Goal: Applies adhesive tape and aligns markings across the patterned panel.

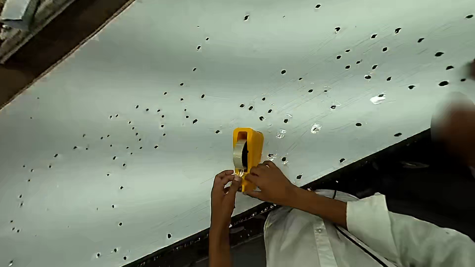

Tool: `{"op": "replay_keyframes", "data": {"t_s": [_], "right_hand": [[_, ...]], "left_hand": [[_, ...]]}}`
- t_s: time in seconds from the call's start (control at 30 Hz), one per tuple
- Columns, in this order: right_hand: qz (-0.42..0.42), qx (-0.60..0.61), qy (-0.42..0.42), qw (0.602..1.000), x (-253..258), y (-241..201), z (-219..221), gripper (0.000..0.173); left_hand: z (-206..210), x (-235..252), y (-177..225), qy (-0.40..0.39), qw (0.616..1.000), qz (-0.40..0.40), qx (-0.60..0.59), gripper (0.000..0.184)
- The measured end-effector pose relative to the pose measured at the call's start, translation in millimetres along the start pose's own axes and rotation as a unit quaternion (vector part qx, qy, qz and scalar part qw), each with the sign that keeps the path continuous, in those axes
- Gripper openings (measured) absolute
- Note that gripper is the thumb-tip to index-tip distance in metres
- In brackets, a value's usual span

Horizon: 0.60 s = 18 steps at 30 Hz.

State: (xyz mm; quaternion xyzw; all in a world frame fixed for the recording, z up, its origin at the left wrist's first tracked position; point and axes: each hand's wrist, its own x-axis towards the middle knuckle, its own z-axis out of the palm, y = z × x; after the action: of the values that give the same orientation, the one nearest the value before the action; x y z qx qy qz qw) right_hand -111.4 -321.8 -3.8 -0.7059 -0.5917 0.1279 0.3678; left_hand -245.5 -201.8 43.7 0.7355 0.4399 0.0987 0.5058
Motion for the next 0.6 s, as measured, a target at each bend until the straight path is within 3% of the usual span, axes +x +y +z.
{"op": "replay_keyframes", "data": {"t_s": [0.23, 0.43, 0.53, 0.6], "right_hand": [[0.002, -0.069, 0.028, 0.997, -3.0, -8.4, 9.4, 0.031], [0.014, -0.054, 0.05, 0.997, -3.2, -9.6, 11.4, 0.03], [0.018, -0.043, 0.032, 0.998, -1.8, -7.2, 9.2, 0.029], [0.019, -0.001, -0.011, 1.0, -0.8, -4.2, 3.1, 0.028]], "left_hand": [[-19.5, -21.9, 19.7, 0.02, 0.999, 0.022, 0.046, 0.015], [-24.0, -44.5, -4.3, 0.007, 0.999, -0.014, 0.031, 0.017], [-14.7, -40.5, -22.4, -0.007, 0.992, -0.065, -0.11, 0.024], [-9.3, -34.5, -37.6, -0.044, 0.953, -0.13, -0.27, 0.032]]}}
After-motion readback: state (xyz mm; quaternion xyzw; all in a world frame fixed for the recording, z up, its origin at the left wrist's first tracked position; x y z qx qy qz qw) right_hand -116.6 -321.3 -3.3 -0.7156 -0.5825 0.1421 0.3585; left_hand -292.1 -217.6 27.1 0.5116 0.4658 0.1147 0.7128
